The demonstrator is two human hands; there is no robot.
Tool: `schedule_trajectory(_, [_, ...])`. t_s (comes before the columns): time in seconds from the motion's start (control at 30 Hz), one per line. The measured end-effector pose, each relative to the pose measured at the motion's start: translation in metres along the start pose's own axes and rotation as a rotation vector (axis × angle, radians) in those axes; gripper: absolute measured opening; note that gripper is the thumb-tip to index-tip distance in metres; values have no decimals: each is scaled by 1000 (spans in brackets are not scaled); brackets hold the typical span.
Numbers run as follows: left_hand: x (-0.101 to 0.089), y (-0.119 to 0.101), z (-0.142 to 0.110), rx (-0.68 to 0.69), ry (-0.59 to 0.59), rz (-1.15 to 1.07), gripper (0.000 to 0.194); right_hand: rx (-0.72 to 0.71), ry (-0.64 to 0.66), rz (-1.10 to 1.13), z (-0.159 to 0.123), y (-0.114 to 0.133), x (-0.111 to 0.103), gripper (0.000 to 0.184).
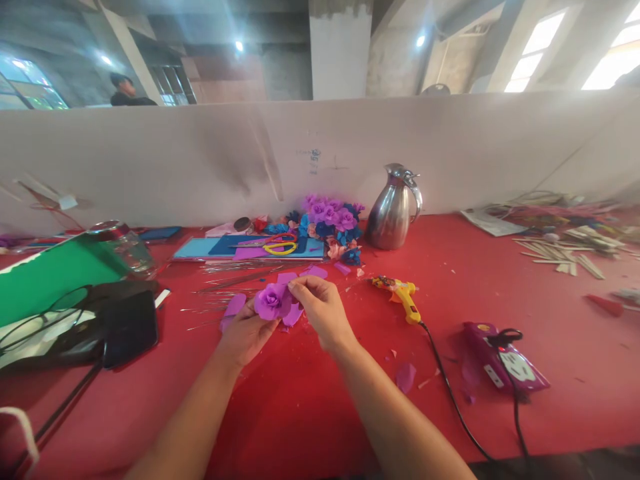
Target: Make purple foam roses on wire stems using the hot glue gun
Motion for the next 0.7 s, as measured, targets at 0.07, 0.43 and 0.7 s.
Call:
schedule_trajectory(0.07, [1,0,0,-6,18,0,26,20,14,-19,0,0,1,24])
schedule_trajectory(0.43, [-13,3,0,-36,-67,-89,31,29,-51,103,-2,-5,-1,25])
schedule_trajectory(0.7, [-12,-4,4,77,-47,-115,23,-30,-122,-85,-10,0,-2,33])
Point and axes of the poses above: each hand's wrist, its own z-axis towards the middle knuckle, its own x-axis out of the palm, y = z × x, the point moved 7 cm from there along z, towards the middle knuckle
